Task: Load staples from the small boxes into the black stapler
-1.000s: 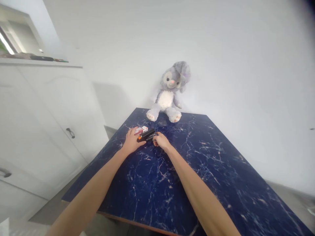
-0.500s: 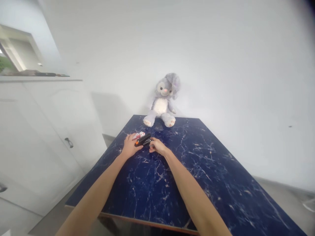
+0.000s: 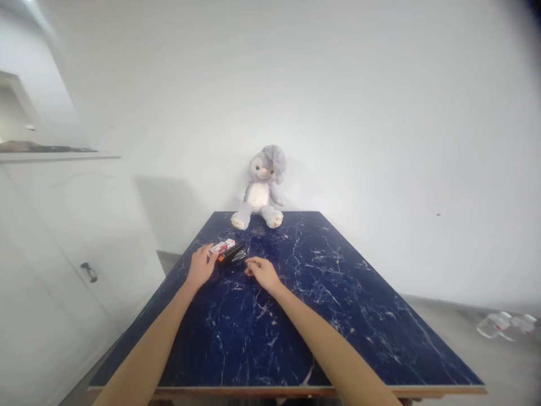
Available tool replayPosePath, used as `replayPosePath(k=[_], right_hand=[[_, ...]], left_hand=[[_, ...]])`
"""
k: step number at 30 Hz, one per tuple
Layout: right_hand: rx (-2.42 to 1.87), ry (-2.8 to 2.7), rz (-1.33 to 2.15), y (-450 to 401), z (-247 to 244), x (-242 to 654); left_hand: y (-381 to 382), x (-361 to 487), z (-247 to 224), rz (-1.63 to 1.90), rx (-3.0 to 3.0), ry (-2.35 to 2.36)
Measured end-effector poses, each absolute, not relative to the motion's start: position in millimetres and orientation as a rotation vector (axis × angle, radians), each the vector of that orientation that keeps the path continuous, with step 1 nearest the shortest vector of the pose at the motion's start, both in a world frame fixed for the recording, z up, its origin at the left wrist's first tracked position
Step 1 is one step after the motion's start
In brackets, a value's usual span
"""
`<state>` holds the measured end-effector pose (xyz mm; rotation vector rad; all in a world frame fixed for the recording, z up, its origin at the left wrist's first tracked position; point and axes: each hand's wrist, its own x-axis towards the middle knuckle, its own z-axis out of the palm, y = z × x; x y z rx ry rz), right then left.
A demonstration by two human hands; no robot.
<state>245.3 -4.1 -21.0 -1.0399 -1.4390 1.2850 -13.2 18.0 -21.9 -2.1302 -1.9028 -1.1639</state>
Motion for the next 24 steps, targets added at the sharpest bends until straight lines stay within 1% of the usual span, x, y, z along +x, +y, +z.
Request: replayPosePath(k=[3,7,10,12,14,18,20,22,24], right_hand=[[-0.941,-1.469,1.3,-15,-28,258],[-0.963,-1.581,1.223,-25,-25,260],[-0.961,-1.737,1.131,-29,-20,258],[-0.979,-1.784,1.106,-31,-17,259],[-1.004,-1.811,1.07,-32,-15,261],[-1.005,-1.869,0.932,-33,-14,263],[-1.01,-1.85,0.976,-33,-15,262],[-1.025,-1.776,1.048,-33,-17,260],[-1.042,-1.693,1.08,-32,-20,258]], left_hand=[[27,-23,-23,-1.182,-2.085,-1.996],[34,-27,-24,-1.219,-2.06,-2.033],[30,-27,-21,-1.287,-2.016,-2.037],[24,-25,-17,-1.392,-1.962,-2.044],[17,-19,-10,-1.631,-1.884,-2.059],[4,6,9,-2.331,-1.712,-1.969],[-1,20,16,-2.694,-1.66,-1.893],[-6,32,20,-2.915,-1.672,-1.858],[-11,40,20,-2.971,-1.744,-1.848]])
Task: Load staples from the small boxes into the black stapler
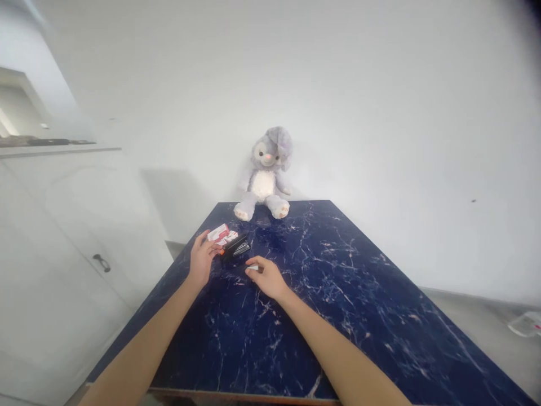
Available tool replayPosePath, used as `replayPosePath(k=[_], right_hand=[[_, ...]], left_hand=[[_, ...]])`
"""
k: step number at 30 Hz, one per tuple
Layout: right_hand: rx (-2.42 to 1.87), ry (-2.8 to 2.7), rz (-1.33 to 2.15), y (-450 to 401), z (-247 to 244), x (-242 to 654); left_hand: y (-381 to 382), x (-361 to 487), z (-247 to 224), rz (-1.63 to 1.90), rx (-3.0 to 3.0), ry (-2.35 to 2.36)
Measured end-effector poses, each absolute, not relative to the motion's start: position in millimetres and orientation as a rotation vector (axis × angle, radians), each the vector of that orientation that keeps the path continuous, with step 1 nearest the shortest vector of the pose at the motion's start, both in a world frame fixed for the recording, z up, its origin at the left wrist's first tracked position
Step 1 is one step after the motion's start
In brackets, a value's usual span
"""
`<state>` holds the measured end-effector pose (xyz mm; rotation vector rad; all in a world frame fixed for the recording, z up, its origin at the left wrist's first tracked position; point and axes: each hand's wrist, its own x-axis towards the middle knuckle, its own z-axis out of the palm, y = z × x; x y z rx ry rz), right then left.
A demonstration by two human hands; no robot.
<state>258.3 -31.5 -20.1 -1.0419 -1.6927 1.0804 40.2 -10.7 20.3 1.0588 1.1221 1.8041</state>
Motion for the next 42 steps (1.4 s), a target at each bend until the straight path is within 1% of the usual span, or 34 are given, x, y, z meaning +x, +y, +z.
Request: replayPosePath(k=[6,10,15,19,25,27,30,33,37,42], right_hand=[[-1.059,-1.569,1.162,-24,-25,258],[-1.04,-1.516,1.207,-23,-25,258],[-1.065,-1.615,1.068,-28,-21,258],[-1.064,-1.65,1.0,-31,-18,257],[-1.002,-1.721,1.052,-28,-18,262],[-0.962,-1.764,1.062,-28,-17,263],[-0.987,-1.742,1.057,-27,-16,263],[-1.009,-1.637,1.158,-25,-18,260],[-1.063,-1.408,1.188,-20,-24,259],[-1.143,-1.223,1.107,-12,-26,266]], left_hand=[[-17,51,12,1.558,1.247,1.133],[-18,54,8,1.484,1.362,1.164],[-18,59,4,1.456,1.471,1.277],[-20,66,3,1.333,1.507,1.301],[-23,68,1,1.209,1.561,1.308],[-22,65,3,1.203,1.496,1.245],[-22,57,10,1.188,1.261,0.951],[-23,48,18,1.113,1.1,0.736],[-24,40,23,0.933,1.114,0.679],[-27,42,27,0.93,1.188,0.777]])
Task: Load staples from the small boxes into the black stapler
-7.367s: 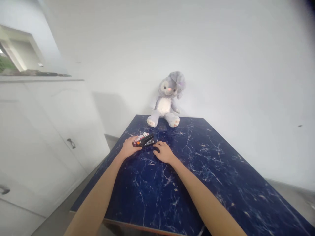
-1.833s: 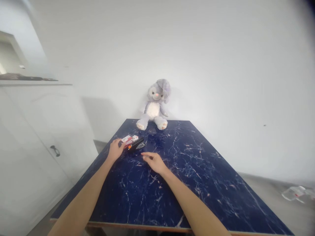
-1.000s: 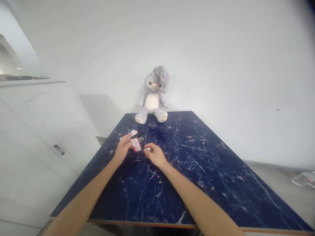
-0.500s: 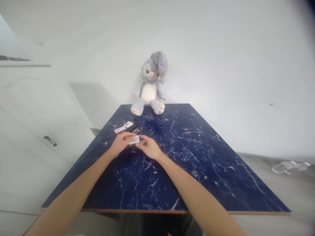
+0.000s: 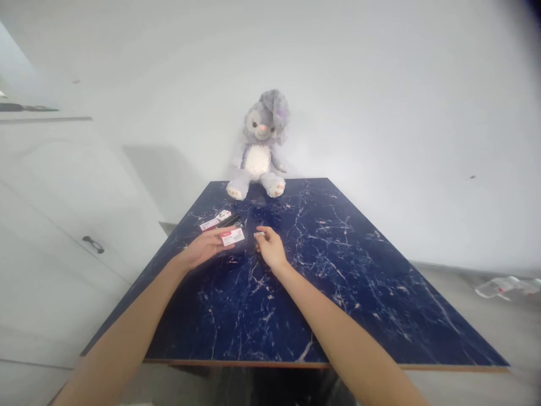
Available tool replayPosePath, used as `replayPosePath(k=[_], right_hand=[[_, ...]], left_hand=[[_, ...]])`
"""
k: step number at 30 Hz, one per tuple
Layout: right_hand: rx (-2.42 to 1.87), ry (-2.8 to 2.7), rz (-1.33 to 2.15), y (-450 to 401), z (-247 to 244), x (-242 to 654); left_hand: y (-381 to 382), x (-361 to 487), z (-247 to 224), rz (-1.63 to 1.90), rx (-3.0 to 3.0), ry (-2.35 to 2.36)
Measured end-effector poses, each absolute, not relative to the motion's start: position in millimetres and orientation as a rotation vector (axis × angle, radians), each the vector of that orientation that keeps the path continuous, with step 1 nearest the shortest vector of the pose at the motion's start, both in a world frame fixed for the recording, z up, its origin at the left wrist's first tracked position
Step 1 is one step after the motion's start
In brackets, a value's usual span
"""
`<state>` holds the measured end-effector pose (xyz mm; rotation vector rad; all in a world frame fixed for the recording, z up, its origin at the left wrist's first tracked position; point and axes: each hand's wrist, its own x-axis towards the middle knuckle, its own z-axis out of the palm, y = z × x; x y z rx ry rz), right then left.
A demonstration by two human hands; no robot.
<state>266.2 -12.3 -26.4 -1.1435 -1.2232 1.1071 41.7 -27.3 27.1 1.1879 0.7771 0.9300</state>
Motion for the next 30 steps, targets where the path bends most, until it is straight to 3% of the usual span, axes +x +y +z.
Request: replayPosePath(k=[10,21,30], right_hand=[[-1.122,-1.302,0.889,-25,-11,268],[-1.036,-1.476,0.734,-26,-9,270],[-1.0,-1.256,1.304,-15,-14,275]], left_hand=[[-26,52,18,0.935,1.338,1.065],[-18,56,3,1.169,1.277,1.128],[-22,58,4,1.117,1.24,1.046]])
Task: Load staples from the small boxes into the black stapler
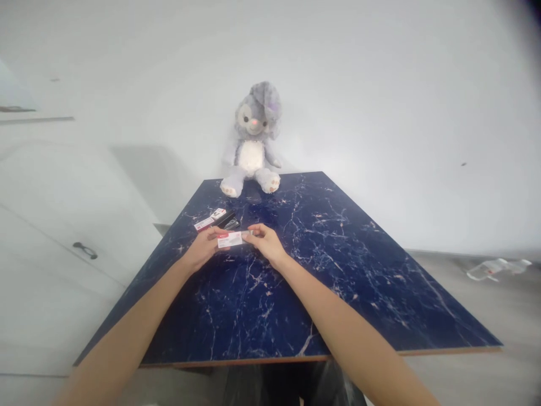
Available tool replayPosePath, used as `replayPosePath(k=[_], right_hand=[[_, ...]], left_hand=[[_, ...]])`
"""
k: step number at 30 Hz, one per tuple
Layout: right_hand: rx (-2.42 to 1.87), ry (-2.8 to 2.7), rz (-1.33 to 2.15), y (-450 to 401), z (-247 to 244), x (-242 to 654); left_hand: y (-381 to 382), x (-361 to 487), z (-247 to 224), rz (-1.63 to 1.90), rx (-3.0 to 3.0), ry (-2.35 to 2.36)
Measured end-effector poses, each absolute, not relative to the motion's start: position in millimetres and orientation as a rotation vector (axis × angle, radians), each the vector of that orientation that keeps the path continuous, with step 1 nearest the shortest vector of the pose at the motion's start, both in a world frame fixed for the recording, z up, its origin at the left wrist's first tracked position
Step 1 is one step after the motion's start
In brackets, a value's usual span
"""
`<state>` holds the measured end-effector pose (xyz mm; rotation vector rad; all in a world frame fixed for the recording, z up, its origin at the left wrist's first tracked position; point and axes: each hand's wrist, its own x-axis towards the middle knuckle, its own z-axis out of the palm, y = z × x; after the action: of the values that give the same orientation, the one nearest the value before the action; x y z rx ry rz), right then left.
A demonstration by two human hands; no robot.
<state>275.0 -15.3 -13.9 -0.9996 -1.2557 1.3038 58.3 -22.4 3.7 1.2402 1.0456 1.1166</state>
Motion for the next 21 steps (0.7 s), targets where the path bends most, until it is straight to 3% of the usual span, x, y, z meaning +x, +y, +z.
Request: replayPosePath(k=[5,15,21], right_hand=[[-0.919,-1.148,1.404,-16,-11,275],[-1.03,-1.253,1.191,-14,-21,269],[-0.931,-1.04,1.37,-14,-14,270]], left_hand=[[-18,56,0,1.159,1.202,1.05],[-20,62,-4,1.148,1.157,1.035],[-19,62,-1,1.215,1.139,1.056]])
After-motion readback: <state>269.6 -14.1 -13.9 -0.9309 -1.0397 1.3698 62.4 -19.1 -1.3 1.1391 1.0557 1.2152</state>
